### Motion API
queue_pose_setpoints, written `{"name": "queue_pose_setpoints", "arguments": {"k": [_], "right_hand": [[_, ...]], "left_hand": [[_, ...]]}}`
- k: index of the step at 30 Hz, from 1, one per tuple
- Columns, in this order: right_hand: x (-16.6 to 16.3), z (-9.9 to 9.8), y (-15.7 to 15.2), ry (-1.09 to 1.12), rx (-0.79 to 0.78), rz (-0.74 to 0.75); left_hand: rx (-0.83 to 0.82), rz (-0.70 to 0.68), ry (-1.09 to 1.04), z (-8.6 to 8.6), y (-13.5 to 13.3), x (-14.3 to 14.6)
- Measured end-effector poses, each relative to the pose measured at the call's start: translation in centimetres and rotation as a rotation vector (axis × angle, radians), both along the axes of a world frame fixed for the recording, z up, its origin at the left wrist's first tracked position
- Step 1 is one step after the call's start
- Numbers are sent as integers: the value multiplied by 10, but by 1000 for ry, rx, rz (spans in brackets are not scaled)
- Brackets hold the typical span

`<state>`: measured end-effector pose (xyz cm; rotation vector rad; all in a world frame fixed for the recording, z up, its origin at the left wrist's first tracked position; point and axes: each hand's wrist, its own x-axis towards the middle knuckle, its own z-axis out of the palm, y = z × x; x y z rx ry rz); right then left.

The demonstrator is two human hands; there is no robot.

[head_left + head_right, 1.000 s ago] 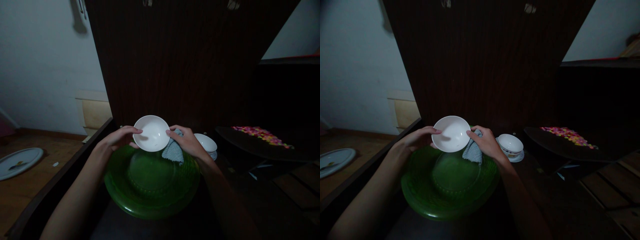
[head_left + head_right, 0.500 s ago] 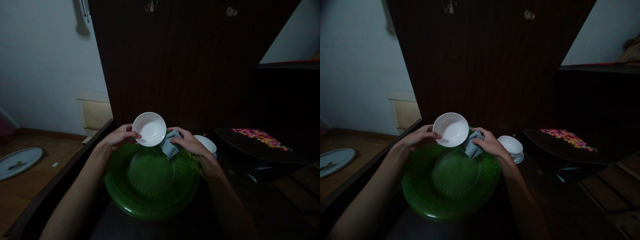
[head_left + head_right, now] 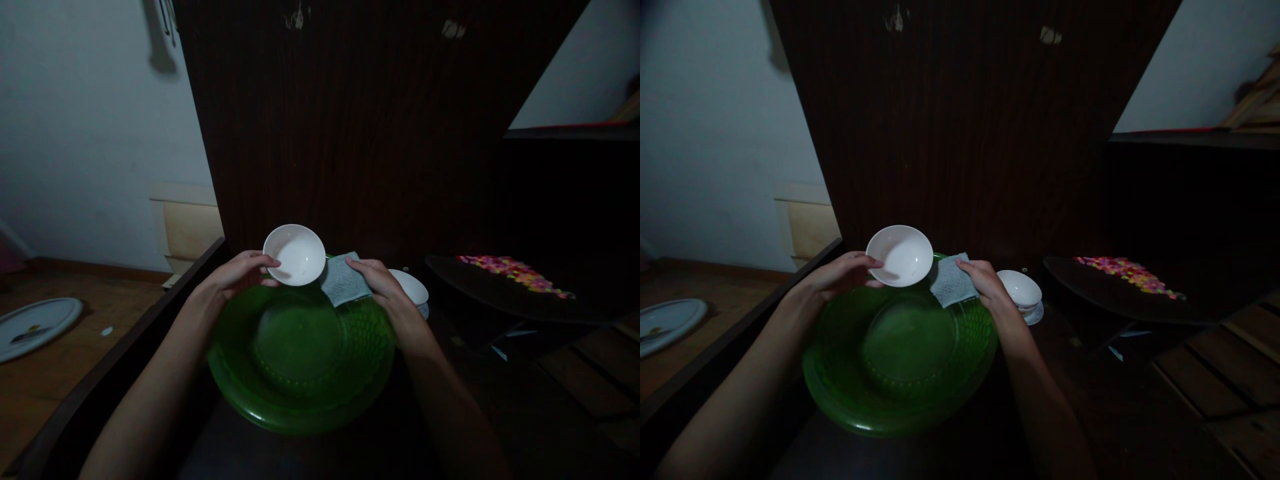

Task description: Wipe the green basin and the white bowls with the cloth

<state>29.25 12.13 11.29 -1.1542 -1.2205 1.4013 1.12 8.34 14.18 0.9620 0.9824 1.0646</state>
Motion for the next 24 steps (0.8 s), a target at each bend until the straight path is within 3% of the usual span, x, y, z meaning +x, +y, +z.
{"name": "queue_pose_setpoints", "arguments": {"k": [5, 12, 19, 21, 24], "right_hand": [[9, -2, 3, 1, 17, -64], [10, 12, 0, 206, 62, -92], [-14, 33, -32, 469, 203, -56], [-23, 35, -44, 379, 308, -86], [-35, 35, -59, -1, 446, -101]], "left_hand": [[-20, -16, 10, 1, -1, 1], [-2, -46, 53, 4, -4, 3], [17, -50, 91, 9, -10, 11], [27, -38, 91, 10, -12, 15], [56, -56, 111, 11, -17, 20]]}}
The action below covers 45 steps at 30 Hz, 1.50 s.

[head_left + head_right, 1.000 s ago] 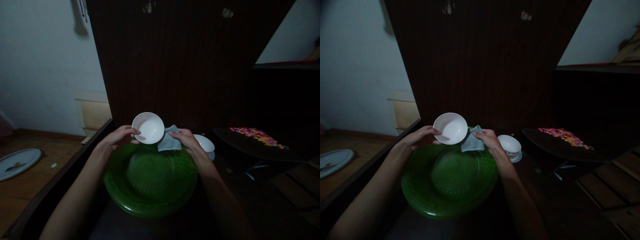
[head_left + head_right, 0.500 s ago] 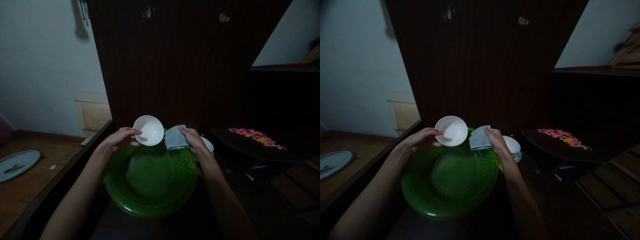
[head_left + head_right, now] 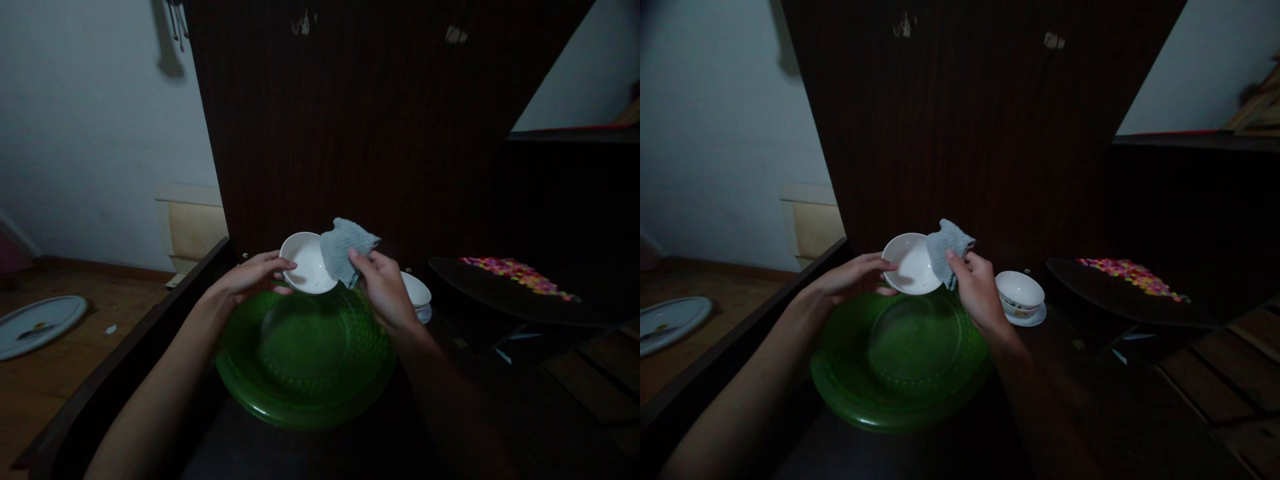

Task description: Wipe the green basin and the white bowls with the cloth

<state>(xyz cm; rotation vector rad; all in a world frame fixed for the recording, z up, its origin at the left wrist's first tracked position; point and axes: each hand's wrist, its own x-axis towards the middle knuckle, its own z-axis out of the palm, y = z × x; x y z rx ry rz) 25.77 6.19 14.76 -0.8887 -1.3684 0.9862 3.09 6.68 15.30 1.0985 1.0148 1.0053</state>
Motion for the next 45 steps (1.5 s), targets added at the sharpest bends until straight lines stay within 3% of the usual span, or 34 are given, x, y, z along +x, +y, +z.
{"name": "queue_pose_setpoints", "arguments": {"k": [4, 10, 17, 21, 25, 32, 39, 41, 45], "right_hand": [[-12, -3, -13, -496, 150, -27], [-19, -8, -18, -846, 431, 143], [-21, -16, -27, -1214, 557, 153], [-28, -24, -27, -1255, 539, 128], [-31, -28, -20, -1184, 507, 90], [-31, -11, -14, -1251, 301, 9], [-40, -7, -3, -1252, 290, -129], [-45, -11, -4, -1239, 340, -62], [-51, -24, -6, -1187, 533, 232]], "left_hand": [[66, -98, 53, 2, -8, 7], [169, -186, 162, 1, -16, 12], [281, -230, 240, -8, -9, -8], [295, -157, 287, -9, -8, -13], [196, -192, 249, -14, -1, -13], [82, -208, 105, -20, 7, -15], [13, -159, 39, -17, 3, -13], [28, -162, 26, -17, 2, -13], [40, -197, 15, -18, 2, -13]]}}
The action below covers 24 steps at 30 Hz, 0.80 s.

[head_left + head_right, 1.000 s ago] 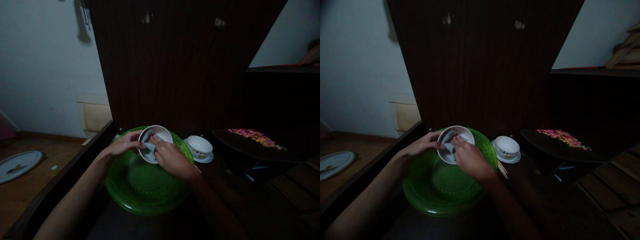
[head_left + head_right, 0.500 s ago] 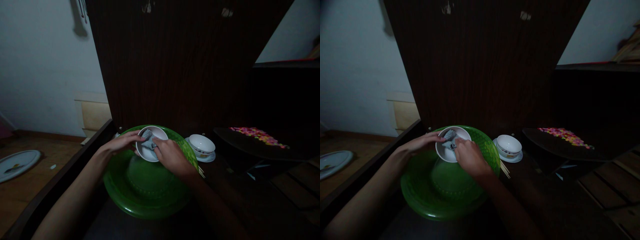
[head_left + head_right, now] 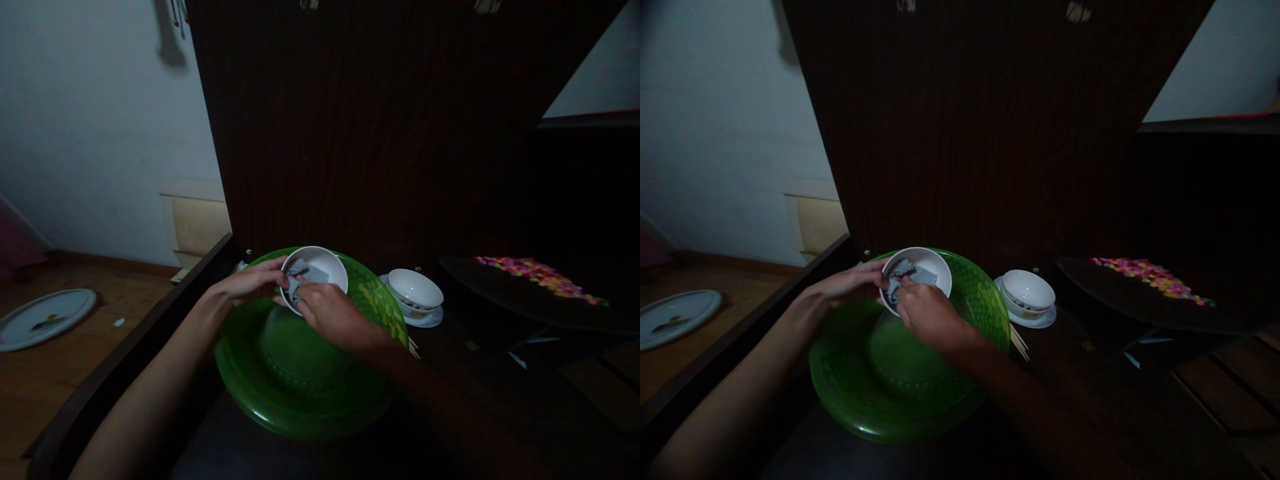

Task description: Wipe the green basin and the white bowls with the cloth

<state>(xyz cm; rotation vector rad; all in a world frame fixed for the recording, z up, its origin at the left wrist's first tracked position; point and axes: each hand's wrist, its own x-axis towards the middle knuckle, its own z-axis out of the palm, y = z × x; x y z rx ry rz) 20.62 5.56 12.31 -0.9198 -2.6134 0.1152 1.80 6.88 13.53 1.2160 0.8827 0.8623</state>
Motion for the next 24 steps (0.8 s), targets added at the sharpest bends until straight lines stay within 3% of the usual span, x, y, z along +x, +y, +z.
{"name": "queue_pose_setpoints", "arguments": {"k": [6, 10, 15, 21, 24], "right_hand": [[13, -11, 7, -47, -57, 144], [19, -8, 4, -133, -58, -40], [13, -3, 2, -49, -100, -226], [7, -7, 7, 184, -83, -36], [7, -7, 3, 144, -112, 51]], "left_hand": [[-2, -46, 79, -7, 6, -2], [21, -39, 143, -8, 7, -1], [48, -43, 117, -4, 5, -1], [49, -78, 121, -3, 2, 2], [31, -88, 128, -6, 3, 2]]}}
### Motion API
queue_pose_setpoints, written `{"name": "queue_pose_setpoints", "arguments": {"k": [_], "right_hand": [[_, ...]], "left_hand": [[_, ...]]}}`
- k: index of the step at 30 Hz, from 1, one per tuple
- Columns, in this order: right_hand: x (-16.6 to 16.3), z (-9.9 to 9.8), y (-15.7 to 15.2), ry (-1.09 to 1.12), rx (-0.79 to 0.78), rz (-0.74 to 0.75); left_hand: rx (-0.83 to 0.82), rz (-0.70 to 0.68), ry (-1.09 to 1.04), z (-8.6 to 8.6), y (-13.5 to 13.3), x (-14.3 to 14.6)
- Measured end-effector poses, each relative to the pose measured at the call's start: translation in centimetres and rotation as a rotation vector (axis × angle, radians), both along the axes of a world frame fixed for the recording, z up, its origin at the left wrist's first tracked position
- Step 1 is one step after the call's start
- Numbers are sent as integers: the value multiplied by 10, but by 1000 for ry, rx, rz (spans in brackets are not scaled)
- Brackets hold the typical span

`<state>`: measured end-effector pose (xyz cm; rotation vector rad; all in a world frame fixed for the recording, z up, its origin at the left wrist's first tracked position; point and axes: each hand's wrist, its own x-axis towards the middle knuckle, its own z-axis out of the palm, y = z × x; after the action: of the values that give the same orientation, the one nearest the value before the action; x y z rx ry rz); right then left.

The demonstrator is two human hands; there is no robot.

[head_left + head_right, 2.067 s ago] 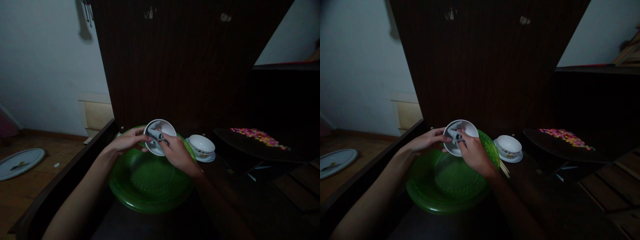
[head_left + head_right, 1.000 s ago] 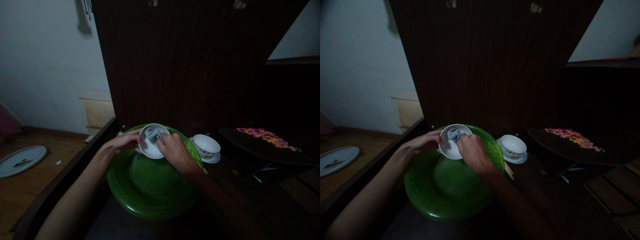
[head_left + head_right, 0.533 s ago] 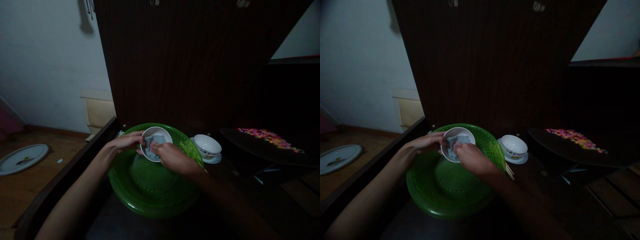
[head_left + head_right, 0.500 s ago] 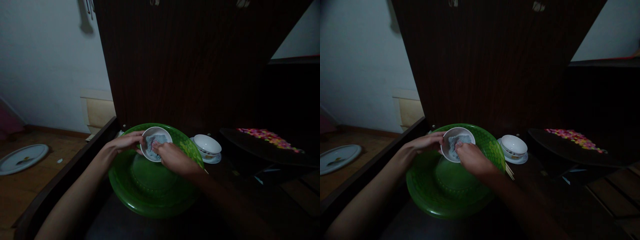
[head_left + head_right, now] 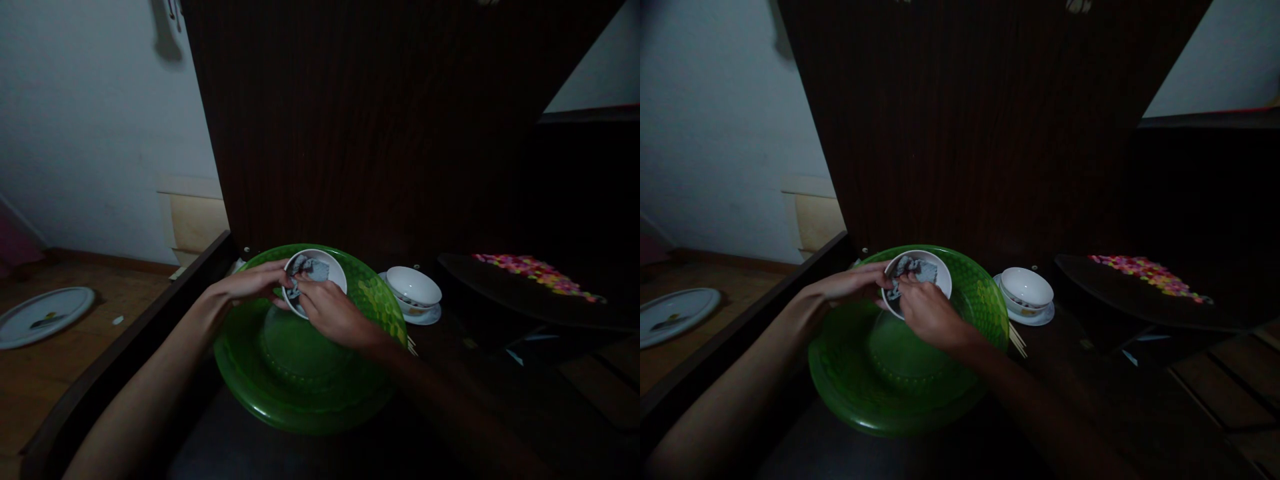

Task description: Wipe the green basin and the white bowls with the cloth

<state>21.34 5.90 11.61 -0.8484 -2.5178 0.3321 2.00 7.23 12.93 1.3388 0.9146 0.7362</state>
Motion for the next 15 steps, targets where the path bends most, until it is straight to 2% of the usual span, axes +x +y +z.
{"name": "queue_pose_setpoints", "arguments": {"k": [7, 11, 15], "right_hand": [[15, 13, -6, -271, -16, 144], [25, 10, -11, -395, -27, 23], [23, -3, -18, -417, 93, -87]], "left_hand": [[-42, -9, 63, -5, 6, -4], [-2, -16, 113, -2, 4, -3], [39, -12, 151, 1, 2, -1]]}}
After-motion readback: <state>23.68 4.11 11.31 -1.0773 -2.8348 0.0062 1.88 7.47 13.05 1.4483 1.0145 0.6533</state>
